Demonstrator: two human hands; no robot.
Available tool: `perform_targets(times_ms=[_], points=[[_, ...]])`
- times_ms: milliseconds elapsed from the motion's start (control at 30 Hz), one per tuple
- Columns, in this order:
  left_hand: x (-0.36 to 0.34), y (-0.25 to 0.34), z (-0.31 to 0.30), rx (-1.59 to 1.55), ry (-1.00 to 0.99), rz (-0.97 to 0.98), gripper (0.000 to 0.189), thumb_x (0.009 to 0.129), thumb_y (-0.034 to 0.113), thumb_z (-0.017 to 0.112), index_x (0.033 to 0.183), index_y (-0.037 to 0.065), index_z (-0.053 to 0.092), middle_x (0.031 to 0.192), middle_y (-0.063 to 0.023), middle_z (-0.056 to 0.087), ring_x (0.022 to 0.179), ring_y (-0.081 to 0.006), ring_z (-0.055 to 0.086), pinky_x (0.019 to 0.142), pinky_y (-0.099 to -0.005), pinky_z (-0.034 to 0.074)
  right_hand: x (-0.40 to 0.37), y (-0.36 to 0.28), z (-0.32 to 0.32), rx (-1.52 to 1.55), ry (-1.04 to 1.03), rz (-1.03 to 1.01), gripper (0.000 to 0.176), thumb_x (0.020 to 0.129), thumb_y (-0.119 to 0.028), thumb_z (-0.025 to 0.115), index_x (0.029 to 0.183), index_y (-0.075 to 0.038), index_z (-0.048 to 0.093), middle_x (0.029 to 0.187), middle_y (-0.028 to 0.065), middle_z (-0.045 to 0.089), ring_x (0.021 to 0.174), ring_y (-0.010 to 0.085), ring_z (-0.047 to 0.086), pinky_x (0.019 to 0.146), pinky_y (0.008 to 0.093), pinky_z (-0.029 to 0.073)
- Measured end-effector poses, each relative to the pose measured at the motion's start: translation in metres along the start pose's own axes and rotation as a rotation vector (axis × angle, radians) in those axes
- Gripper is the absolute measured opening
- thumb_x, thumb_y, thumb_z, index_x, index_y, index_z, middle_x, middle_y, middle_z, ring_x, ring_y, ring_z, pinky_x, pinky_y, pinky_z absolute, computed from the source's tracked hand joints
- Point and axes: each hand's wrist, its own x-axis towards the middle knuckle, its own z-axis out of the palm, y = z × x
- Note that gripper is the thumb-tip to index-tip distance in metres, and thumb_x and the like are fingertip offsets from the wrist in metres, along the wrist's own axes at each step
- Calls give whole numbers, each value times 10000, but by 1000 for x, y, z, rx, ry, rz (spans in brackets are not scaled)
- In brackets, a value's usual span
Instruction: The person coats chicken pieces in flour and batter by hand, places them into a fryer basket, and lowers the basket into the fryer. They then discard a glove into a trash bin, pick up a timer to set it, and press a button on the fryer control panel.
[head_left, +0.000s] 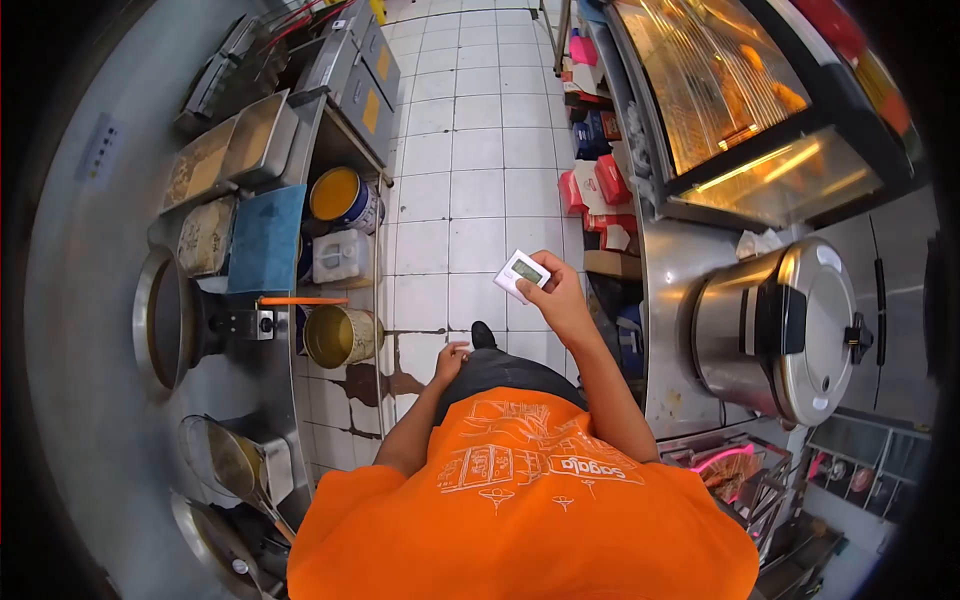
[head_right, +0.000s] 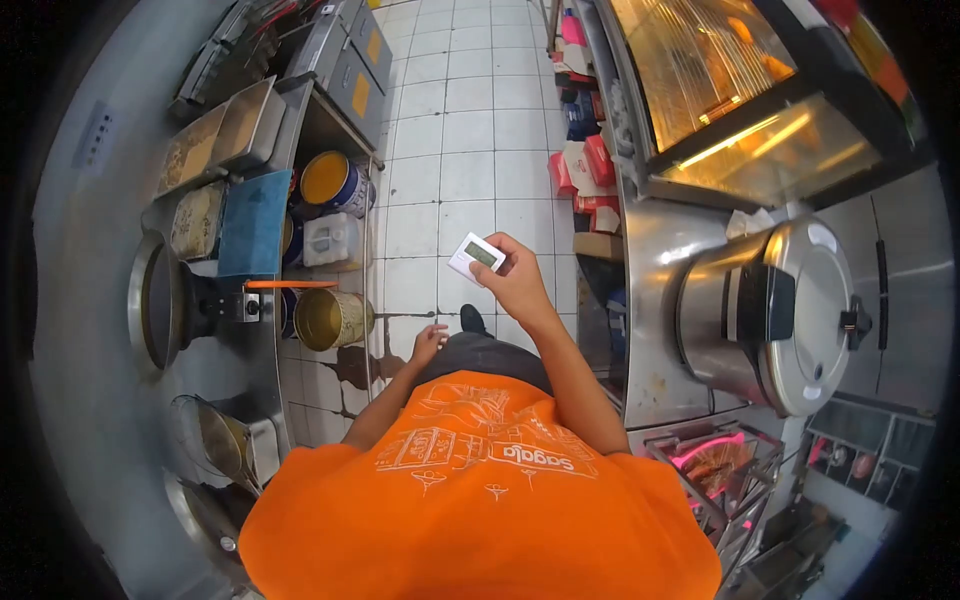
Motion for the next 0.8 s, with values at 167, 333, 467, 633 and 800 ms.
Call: perform_targets(times_ms=[167, 333, 467, 633, 800], points=[[-17, 195, 5, -147, -3, 102, 259, 1010, 188, 478, 1177, 42, 612, 951, -33, 648, 905, -110, 607, 773, -282, 492, 37, 7, 26, -89, -66, 62, 183, 828, 9, 678, 986, -16, 589, 888, 10, 635, 815, 55, 592, 707, 219, 486], [-55, 325, 3, -400, -175, 191, 319, 1038, 271, 452, 1167, 21, 602, 924, -46, 633, 918, -142, 614, 795, -298, 489, 65, 19, 45, -148, -148, 125, 163, 822, -6, 687, 957, -8, 596, 870, 6, 637, 803, 52, 595, 706, 217, 487], [-60, 358, 5, -483, -162, 130, 414, 1055, 335, 408, 1149, -24, 591, 949, -110, 686, 902, -184, 655, 802, -311, 499, 85, 37, 46, -155, -247, 145, 158, 825, -5, 680, 960, -2, 599, 860, 3, 636, 778, 48, 595, 683, 216, 489], [-66, 372, 22, -538, 47, 72, 454, 1048, 377, 421, 1137, -29, 602, 959, -127, 699, 898, -190, 670, 804, -305, 504, 109, 29, 43, -118, -411, 241, 157, 819, -6, 672, 964, 5, 611, 866, 19, 655, 801, 68, 619, 710, 232, 516], [-59, 371, 49, -613, 189, 85, 462, 1032, 403, 469, 1105, -19, 645, 947, -98, 702, 921, -152, 663, 805, -274, 499, 131, 32, 25, -175, -538, 193, 160, 823, 3, 664, 972, 2, 606, 864, 22, 651, 803, 80, 617, 728, 244, 515]])
